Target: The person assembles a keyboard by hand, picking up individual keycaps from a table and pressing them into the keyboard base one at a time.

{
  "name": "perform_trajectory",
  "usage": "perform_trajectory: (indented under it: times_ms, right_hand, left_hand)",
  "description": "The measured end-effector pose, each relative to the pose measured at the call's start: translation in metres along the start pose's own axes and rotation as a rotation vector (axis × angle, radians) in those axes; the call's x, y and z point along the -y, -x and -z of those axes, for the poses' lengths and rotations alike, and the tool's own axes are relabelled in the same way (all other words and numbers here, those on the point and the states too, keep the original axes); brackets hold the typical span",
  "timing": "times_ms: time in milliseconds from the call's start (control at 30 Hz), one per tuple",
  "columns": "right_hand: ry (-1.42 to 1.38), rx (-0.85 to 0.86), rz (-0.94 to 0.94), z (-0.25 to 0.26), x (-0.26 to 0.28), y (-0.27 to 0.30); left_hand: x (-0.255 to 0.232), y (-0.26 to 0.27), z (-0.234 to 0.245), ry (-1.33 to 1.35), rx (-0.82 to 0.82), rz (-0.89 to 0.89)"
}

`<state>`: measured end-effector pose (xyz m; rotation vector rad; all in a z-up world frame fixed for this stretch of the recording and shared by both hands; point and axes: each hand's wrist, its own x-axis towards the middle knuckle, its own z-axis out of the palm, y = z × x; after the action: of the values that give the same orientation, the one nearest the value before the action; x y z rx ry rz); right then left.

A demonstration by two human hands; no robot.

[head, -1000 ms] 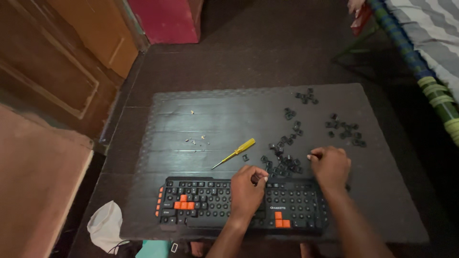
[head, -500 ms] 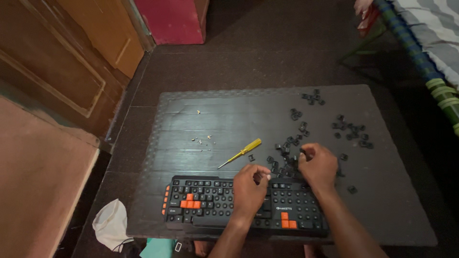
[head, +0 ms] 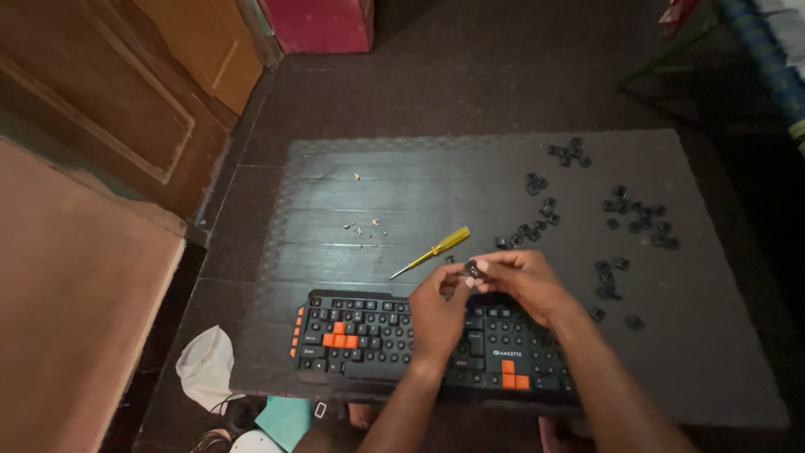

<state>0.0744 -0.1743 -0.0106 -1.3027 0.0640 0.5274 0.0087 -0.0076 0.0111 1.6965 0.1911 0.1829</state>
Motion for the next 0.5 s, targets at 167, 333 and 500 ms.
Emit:
perform_trajectory:
  times_ms: [167, 333, 500]
  right_hand:
    - [0.023, 0.01, -0.014, -0.003, 0.001, 0.0]
    - [0.045, 0.042, -0.046, -0.006, 0.009, 0.006]
    - [0.086, 0.065, -0.033, -0.006, 0.011, 0.01]
  left_hand:
    - [0.003, -0.002, 0.004, -0.025, -0.016, -0.019]
    - [0.002, -0.001, 0.006, 0.004, -0.011, 0.026]
    - [0.006, 0.0, 0.004, -0.028, -0.018, 0.04]
